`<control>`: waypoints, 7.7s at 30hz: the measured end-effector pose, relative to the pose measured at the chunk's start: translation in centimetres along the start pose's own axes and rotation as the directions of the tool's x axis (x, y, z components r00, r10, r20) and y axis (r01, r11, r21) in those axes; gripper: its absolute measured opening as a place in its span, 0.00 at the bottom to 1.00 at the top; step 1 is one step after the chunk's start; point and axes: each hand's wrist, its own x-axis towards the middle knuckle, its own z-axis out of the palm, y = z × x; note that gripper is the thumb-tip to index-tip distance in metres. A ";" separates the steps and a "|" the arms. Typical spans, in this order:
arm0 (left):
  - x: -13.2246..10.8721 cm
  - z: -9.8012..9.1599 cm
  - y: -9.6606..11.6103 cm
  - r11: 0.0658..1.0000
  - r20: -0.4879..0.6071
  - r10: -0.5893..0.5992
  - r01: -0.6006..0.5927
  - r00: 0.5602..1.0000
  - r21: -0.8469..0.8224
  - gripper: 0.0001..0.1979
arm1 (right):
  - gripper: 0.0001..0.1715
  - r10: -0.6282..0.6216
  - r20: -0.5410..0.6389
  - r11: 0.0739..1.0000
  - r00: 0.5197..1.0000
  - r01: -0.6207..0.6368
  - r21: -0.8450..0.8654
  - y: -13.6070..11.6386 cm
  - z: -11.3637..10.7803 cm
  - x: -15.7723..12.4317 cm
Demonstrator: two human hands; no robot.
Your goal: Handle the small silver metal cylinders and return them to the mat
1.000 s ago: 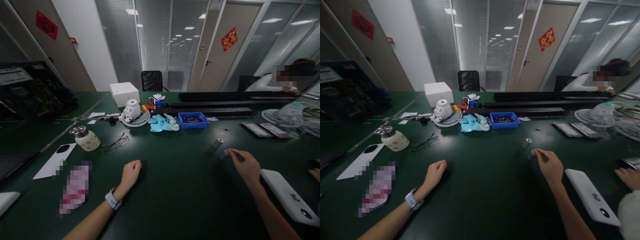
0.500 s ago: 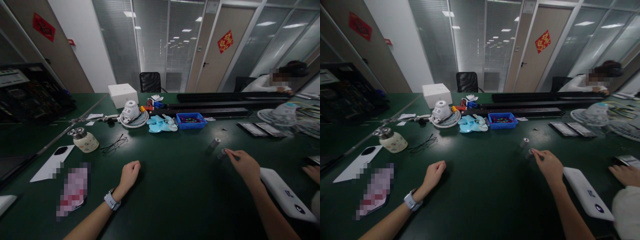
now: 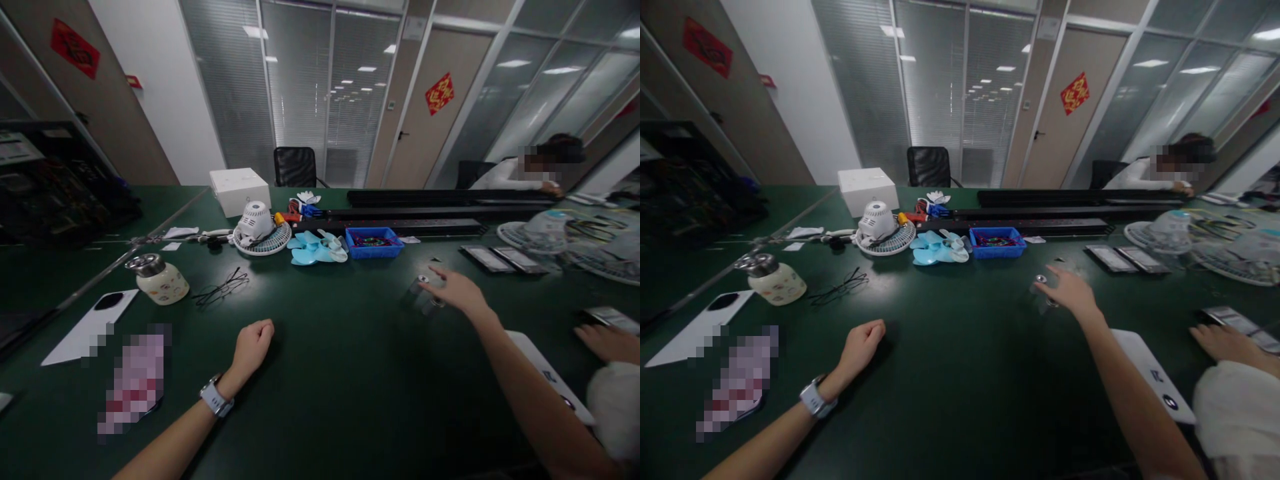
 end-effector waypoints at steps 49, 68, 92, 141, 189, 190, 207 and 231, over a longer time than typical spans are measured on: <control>0.7 -0.5 -1.3 0.978 0.061 0.173 -0.179 0.983 0.108 0.13 | 0.15 -0.584 0.012 0.638 0.812 0.450 0.625 -24.7 2.5 -8.8; 0.3 -0.7 -0.8 0.988 -0.185 -0.018 -0.011 0.983 -0.152 0.19 | 0.32 -0.145 -0.033 0.989 0.989 0.145 -0.001 -8.4 0.1 -0.2; 0.1 -0.6 -1.1 0.994 -0.143 0.001 -0.017 0.990 -0.108 0.21 | 0.22 -0.139 -0.162 0.895 0.977 0.194 0.402 -9.5 0.3 -2.1; -1.0 0.9 4.9 0.918 -0.002 0.361 -0.356 0.932 -0.172 0.13 | 0.22 -0.505 -0.053 0.355 0.861 0.264 0.897 -24.2 5.8 -10.6; 0.1 -0.6 0.7 0.988 -0.007 0.003 -0.004 1.000 -0.153 0.19 | 0.32 -0.013 -0.565 0.936 0.825 0.209 0.284 -3.2 3.0 -8.2; 0.1 -0.6 0.7 0.987 -0.007 0.003 -0.004 1.000 -0.159 0.19 | 0.27 -0.102 -0.543 0.914 0.834 0.294 0.280 -5.5 2.5 -8.7; -0.1 -0.6 -0.5 0.937 -0.112 -0.099 0.055 0.989 -0.345 0.19 | 0.11 -0.615 -0.052 0.603 0.787 0.512 0.611 -22.9 4.7 -8.2; 0.0 -0.6 -0.4 0.994 -0.111 -0.029 0.016 0.993 -0.110 0.16 | 0.30 0.235 -0.243 0.921 0.941 -0.135 0.367 3.6 3.5 -6.0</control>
